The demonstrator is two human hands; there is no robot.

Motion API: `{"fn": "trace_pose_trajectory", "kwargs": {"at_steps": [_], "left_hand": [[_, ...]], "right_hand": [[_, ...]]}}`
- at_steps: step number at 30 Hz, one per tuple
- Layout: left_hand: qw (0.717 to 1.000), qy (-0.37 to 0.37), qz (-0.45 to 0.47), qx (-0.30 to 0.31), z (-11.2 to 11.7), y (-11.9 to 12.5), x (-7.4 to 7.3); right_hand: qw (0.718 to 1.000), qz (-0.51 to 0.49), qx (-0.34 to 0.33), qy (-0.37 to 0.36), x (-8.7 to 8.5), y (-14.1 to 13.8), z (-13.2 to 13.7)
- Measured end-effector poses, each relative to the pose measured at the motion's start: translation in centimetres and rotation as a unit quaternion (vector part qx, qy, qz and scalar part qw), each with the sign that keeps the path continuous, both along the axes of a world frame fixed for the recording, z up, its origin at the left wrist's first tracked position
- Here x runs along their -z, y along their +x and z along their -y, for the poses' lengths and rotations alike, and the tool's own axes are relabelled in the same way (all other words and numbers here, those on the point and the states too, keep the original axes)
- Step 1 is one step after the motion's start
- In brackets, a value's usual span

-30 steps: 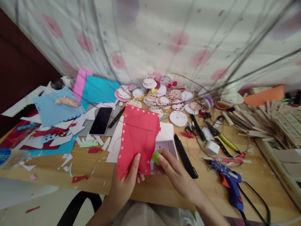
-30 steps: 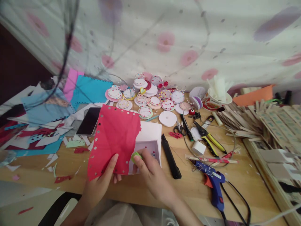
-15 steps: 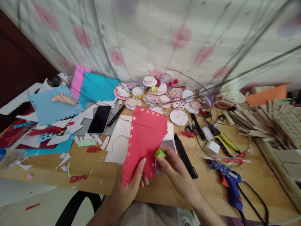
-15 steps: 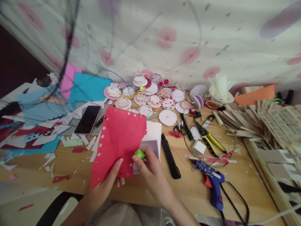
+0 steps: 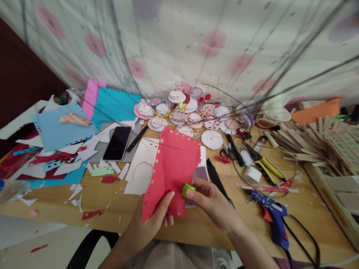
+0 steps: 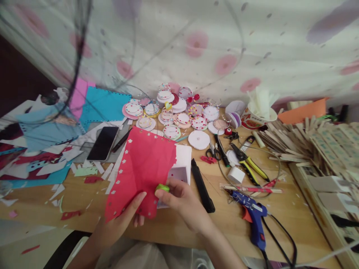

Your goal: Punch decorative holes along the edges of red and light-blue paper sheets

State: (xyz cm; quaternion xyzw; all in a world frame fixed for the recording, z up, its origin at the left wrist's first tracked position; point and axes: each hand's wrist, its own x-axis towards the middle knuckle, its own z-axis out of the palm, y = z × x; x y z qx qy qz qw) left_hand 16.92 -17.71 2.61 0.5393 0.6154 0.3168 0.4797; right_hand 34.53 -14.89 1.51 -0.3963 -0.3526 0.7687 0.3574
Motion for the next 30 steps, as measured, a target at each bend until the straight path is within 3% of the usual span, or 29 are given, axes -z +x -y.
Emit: {"fn": "trace_pose_trajectory", "kwargs": {"at_steps": [6,15,19,22,25,28,30], "left_hand": [[1.000,-0.018,-0.007,0.007,0.3,-0.1,0.8],[1.000,-0.016,0.008,0.002,-0.2,0.4,0.0],[1.000,0.005,0.015,-0.017,-0.3,0.1,0.6],[0.999,0.014,0.005,-0.035,-0.7,-0.2,0.5],[0.998,0.032,-0.012,-0.061,-1.1,-0.8,0.3],[0.994,0.055,-0.042,-0.080,-1.2,-1.5,0.4],[0.993,0.069,-0.056,-0.082,-1.2,-2.0,0.7]], "right_hand": [[1.000,-0.012,0.009,0.007,-0.1,-0.1,-0.1],[0.997,0.022,0.042,0.053,1.3,-0.4,0.0],[0.997,0.037,-0.014,0.060,0.8,0.0,-0.8],[0.987,0.099,-0.049,0.114,0.3,0.9,-1.0],[0.945,0.249,-0.050,0.206,0.1,1.8,-0.6],[0.856,0.392,-0.073,0.328,-0.2,2.0,-0.1],[0.825,0.414,-0.089,0.374,-0.4,2.0,0.2]]}}
